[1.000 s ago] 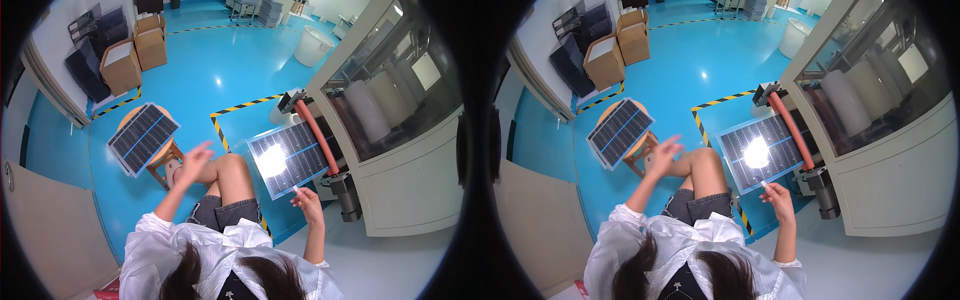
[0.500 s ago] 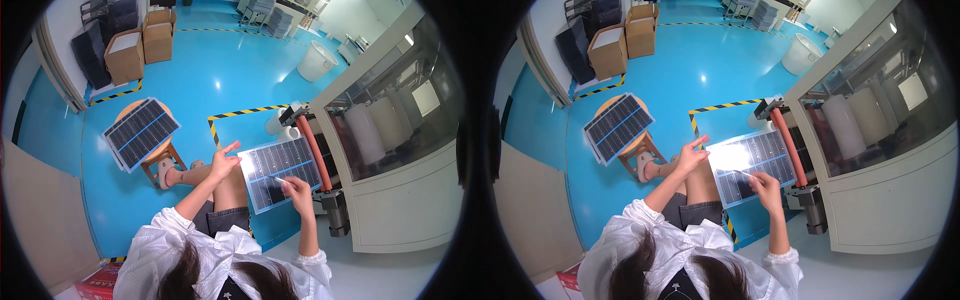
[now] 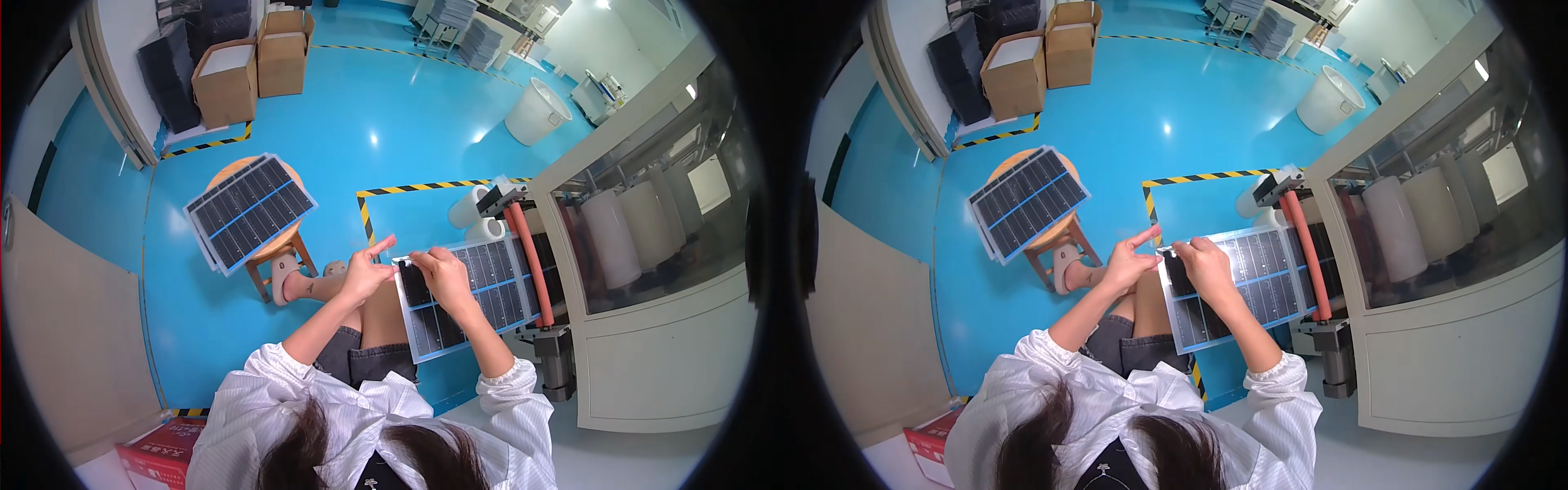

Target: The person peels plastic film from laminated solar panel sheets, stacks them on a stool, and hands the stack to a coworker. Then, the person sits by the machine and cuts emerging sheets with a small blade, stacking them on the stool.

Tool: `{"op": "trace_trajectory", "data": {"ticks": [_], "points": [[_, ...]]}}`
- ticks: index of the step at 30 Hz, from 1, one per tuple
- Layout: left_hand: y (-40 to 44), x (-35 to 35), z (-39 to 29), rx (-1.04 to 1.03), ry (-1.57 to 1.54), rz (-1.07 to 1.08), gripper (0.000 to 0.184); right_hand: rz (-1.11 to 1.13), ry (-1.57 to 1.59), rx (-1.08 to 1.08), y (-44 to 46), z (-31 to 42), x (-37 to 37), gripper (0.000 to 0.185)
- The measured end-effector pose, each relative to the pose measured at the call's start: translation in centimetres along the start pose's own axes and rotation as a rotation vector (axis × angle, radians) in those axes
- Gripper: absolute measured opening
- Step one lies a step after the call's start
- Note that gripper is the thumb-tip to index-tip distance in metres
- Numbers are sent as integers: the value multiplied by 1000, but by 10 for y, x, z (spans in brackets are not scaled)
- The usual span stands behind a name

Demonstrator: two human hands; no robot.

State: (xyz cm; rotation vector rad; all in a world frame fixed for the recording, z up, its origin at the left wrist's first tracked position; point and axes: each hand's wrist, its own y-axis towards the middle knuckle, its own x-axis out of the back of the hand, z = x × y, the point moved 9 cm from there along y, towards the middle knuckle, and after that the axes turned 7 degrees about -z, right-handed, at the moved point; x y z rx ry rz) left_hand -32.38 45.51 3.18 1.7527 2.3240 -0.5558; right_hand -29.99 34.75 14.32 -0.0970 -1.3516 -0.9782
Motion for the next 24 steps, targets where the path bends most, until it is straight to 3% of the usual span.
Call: {"op": "trace_trajectory", "data": {"ticks": [5,11,15,20,24], "points": [[-7,11,-6,19,-31,-47,60,49,-131,150,2,24,-23,22],[-15,25,-11,11,14,-143,61,182,-240,214,8,32,-34,13],[-15,34,-12,-42,7,-102,70,179,-380,186,-3,-28,-16,13],[-19,44,-10,53,21,-130,72,195,-576,23,-13,-126,46,12],[-26,57,1,119,-76,-145,65,-44,-676,-96,-18,-161,106,14]]}}
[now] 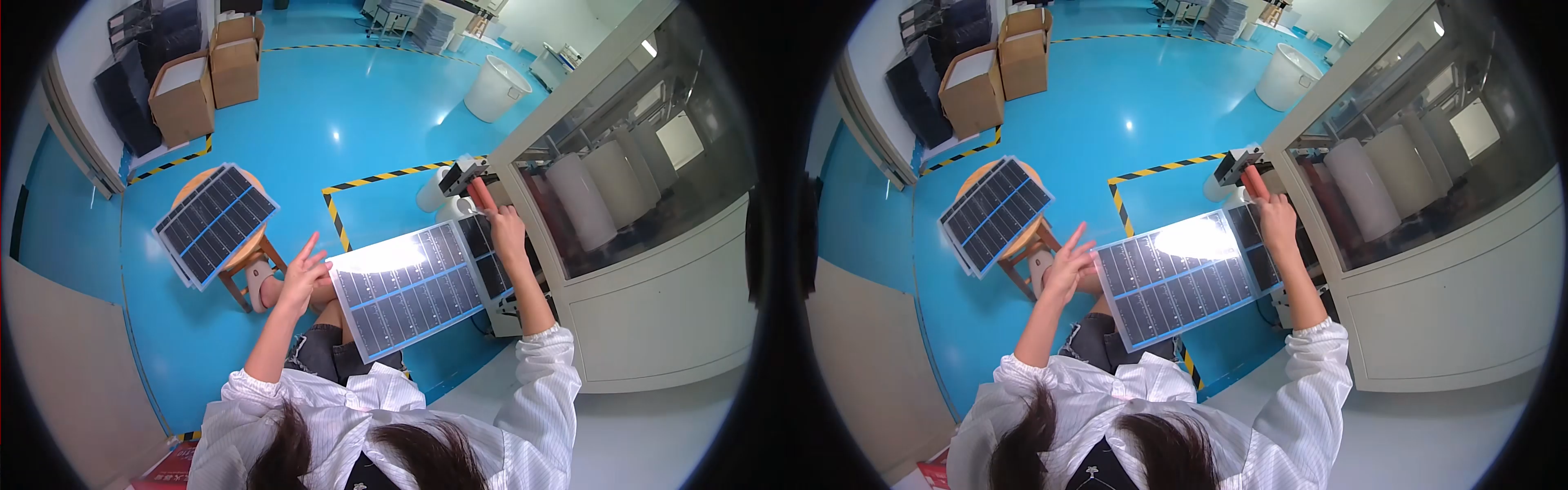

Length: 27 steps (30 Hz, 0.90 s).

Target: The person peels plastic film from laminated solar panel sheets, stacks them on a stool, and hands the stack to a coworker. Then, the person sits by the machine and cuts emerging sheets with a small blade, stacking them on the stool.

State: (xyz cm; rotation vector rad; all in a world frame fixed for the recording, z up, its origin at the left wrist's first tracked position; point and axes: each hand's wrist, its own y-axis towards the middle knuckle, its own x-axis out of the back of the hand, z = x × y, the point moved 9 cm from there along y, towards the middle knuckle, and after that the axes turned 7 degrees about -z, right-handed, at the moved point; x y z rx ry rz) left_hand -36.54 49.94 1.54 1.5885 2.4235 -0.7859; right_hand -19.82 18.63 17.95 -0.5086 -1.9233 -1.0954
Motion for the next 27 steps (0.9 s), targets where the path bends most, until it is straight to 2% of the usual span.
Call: {"op": "trace_trajectory", "data": {"ticks": [1,2,3,5,6,7,8,9,11,12,21,23,24,27], "points": [[-3,-2,5,52,-94,68,56,-6,-2,0,-3,3,5,14],[-7,-5,9,104,-188,136,48,65,66,-160,-9,-4,4,14],[-9,-3,11,99,-188,137,48,138,134,-320,-20,-8,-1,15],[-22,-12,31,230,-55,281,34,55,517,-449,-35,9,-2,18],[-28,-14,37,236,-61,288,28,187,585,-545,-45,19,-13,22],[-35,-19,43,245,-66,295,22,-36,743,-399,-51,29,-19,25],[-44,-24,48,302,-65,309,30,20,795,-493,-57,36,-23,24],[-53,-31,49,303,-62,308,30,76,847,-586,-60,42,-27,23],[-68,-42,34,189,-123,258,43,43,832,-575,-63,48,-30,22],[-70,-43,37,248,-131,262,52,84,808,-594,-65,49,-35,22],[-78,-37,3,127,-57,204,50,121,755,-564,-62,71,-42,22],[-78,-38,4,126,-41,231,51,84,598,-384,-51,85,-28,22],[-79,-38,4,127,-37,229,51,224,537,-438,-55,85,-36,22],[-83,-38,0,105,-11,217,51,267,467,-350,-50,92,-33,22]]}}
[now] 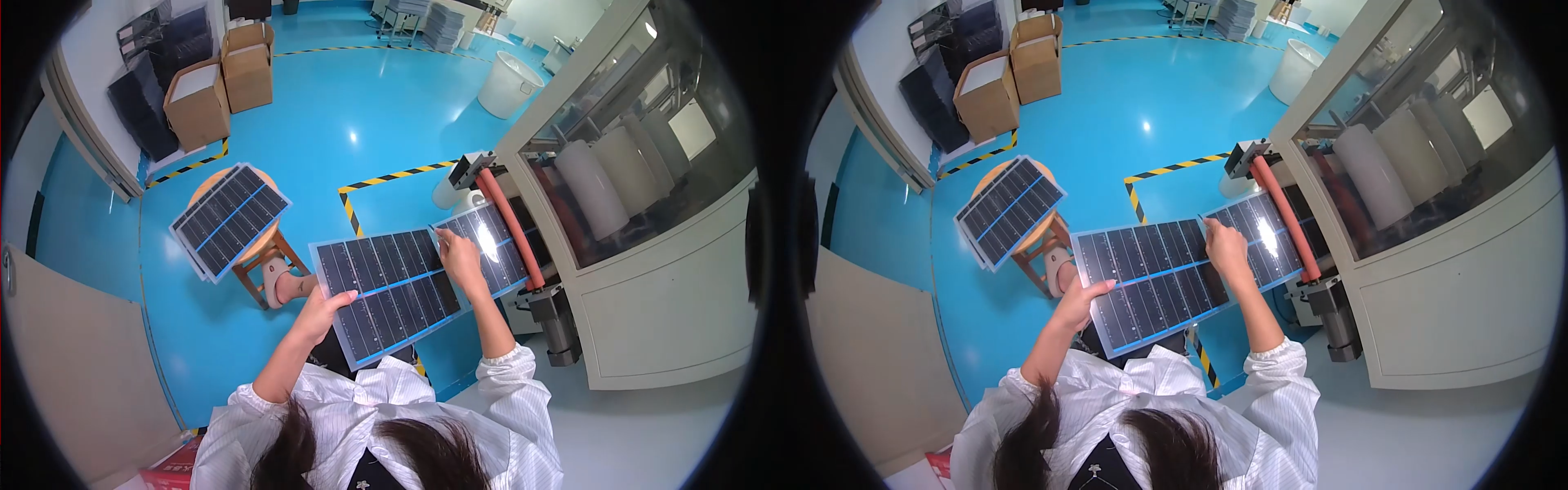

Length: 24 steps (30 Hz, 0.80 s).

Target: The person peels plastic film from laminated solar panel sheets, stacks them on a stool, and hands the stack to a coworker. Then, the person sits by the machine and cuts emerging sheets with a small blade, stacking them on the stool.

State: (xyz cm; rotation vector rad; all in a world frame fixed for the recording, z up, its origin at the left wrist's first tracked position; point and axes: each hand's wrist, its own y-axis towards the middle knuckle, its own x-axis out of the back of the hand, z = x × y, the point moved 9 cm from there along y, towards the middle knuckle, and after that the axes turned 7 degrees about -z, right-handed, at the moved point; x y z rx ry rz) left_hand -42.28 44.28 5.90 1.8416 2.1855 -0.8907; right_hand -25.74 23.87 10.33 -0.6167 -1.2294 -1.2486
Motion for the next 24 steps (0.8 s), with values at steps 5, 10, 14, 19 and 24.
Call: {"op": "trace_trajectory", "data": {"ticks": [5,10,14,19,24], "points": [[-12,10,-16,-37,-33,-106,34,45,-48,33,-28,3,13,22],[-21,23,-7,-20,-23,-127,36,232,-145,-50,-107,-6,38,21],[-28,47,-2,23,-41,-161,41,536,-194,10,-169,-22,51,18],[-8,59,22,131,-102,-125,44,619,561,-217,-173,-9,97,27],[8,15,52,171,-134,36,41,388,676,-188,-139,-9,108,36]]}}
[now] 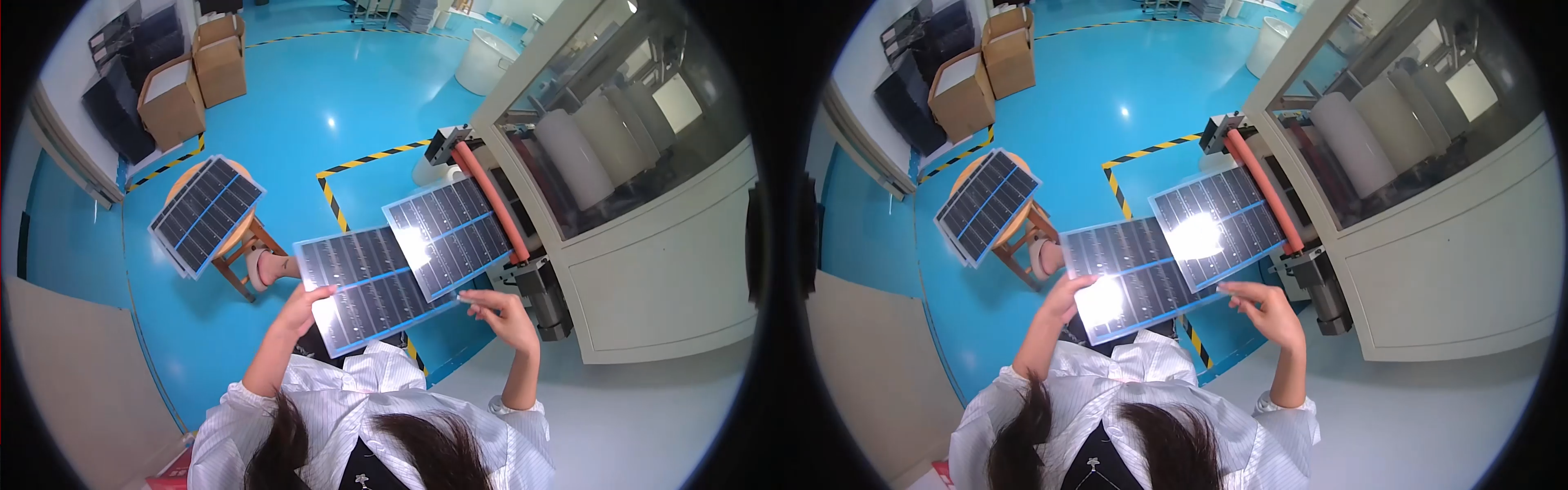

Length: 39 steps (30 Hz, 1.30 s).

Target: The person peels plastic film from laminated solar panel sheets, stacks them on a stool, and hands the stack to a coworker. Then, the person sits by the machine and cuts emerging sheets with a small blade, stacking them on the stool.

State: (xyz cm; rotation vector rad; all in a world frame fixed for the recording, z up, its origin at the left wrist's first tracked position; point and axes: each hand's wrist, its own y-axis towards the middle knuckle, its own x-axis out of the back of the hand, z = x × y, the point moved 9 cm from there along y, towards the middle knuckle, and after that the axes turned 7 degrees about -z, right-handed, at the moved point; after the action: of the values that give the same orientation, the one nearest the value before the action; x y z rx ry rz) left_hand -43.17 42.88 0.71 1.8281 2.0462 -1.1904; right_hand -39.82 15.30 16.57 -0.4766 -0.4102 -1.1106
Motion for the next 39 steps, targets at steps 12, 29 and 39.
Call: {"op": "trace_trajectory", "data": {"ticks": [12,29,39], "points": [[-10,-55,14,-27,32,108,42,-385,-570,465,159,41,1,20],[10,-60,3,-47,22,104,38,-320,-1069,695,202,29,-20,20],[13,-62,-2,-65,5,102,37,-462,-1157,519,213,8,51,23]]}}
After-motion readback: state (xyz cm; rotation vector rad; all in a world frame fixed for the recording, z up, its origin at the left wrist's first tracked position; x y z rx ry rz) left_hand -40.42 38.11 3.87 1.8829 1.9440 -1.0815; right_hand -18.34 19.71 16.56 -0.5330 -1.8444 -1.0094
